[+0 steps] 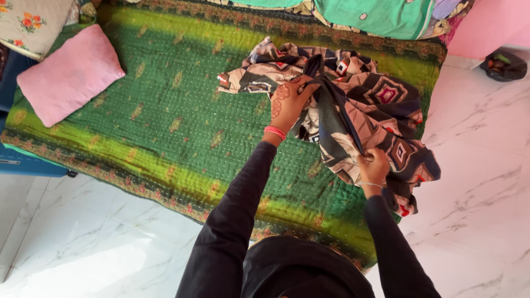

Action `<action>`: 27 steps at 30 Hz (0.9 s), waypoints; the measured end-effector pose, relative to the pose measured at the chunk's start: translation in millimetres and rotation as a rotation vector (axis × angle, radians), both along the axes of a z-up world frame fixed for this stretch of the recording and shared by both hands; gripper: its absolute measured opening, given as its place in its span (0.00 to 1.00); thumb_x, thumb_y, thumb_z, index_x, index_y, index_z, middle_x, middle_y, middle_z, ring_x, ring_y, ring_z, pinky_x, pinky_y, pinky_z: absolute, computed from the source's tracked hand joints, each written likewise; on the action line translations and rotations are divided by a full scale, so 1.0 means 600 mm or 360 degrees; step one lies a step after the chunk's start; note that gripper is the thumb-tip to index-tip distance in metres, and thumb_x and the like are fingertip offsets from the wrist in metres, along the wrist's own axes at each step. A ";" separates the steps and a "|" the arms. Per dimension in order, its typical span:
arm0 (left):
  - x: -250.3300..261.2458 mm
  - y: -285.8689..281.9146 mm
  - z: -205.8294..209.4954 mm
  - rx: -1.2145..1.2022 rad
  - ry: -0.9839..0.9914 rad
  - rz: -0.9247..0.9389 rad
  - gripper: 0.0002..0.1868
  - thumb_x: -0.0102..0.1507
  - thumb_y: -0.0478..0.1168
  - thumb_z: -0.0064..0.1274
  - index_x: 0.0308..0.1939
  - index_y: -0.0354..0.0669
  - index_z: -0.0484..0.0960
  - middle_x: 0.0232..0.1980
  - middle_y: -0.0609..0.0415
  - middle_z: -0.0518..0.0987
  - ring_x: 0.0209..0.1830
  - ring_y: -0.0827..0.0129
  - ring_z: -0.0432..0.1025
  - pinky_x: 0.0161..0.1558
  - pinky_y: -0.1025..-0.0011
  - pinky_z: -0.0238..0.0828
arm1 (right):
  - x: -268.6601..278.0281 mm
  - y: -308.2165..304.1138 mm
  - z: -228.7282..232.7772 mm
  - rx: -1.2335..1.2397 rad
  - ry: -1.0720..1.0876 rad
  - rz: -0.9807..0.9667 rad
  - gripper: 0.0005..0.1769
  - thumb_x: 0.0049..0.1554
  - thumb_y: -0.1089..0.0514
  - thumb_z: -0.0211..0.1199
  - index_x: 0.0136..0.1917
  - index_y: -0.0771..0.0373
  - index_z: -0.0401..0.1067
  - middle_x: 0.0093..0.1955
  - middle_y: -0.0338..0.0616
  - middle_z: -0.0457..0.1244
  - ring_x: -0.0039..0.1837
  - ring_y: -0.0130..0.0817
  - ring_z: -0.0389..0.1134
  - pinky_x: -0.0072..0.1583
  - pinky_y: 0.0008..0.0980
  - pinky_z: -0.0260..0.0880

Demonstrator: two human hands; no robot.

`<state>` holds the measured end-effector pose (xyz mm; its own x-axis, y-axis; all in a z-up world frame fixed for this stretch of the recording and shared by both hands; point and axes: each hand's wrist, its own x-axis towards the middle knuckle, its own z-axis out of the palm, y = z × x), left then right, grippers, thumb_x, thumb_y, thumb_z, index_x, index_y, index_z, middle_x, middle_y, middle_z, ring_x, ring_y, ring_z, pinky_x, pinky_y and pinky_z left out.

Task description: The person folds a large patterned blanket on a bed, smoothing it out and folding it into a compact square. They then pick up a pink pillow and a floral pillow, placing them on the bed.

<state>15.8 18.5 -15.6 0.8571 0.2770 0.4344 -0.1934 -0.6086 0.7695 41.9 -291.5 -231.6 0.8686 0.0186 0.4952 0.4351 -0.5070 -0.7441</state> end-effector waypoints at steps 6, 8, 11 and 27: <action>0.015 0.008 -0.010 0.0040 -0.0085 -0.0065 0.11 0.65 0.47 0.52 0.44 0.52 0.87 0.36 0.56 0.83 0.32 0.64 0.79 0.37 0.67 0.73 | -0.033 -0.134 0.039 -0.0109 0.0037 -0.0016 0.10 0.54 0.66 0.70 0.50 0.67 0.76 0.46 0.47 0.70 0.47 0.35 0.73 0.51 0.32 0.71; 0.003 -0.008 -0.007 -0.0027 0.0081 -0.0072 0.11 0.65 0.49 0.53 0.44 0.52 0.87 0.34 0.55 0.83 0.32 0.64 0.79 0.36 0.65 0.73 | -0.036 -0.183 0.055 -0.0153 0.0144 -0.0037 0.09 0.55 0.66 0.70 0.51 0.66 0.78 0.46 0.46 0.71 0.46 0.34 0.73 0.50 0.31 0.72; 0.002 -0.032 -0.001 0.0169 -0.0032 -0.0086 0.13 0.65 0.50 0.52 0.44 0.52 0.88 0.35 0.54 0.83 0.34 0.60 0.78 0.36 0.63 0.71 | -0.028 -0.254 0.105 -0.0353 0.0186 -0.0106 0.11 0.54 0.67 0.71 0.52 0.65 0.79 0.45 0.46 0.71 0.44 0.33 0.73 0.49 0.31 0.71; -0.054 0.051 -0.046 0.0339 -0.0361 0.0172 0.10 0.65 0.45 0.52 0.45 0.53 0.88 0.36 0.53 0.84 0.33 0.58 0.78 0.35 0.62 0.72 | -0.078 -0.199 0.253 -0.0978 0.0379 0.0302 0.11 0.41 0.58 0.78 0.38 0.61 0.82 0.33 0.44 0.71 0.36 0.30 0.70 0.43 0.31 0.68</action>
<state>-16.8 49.4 -43.0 0.7025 0.2433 0.6688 -0.2711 -0.7774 0.5675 -5.2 -411.0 -79.7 0.9064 0.3978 0.1419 0.4183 -0.7990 -0.4320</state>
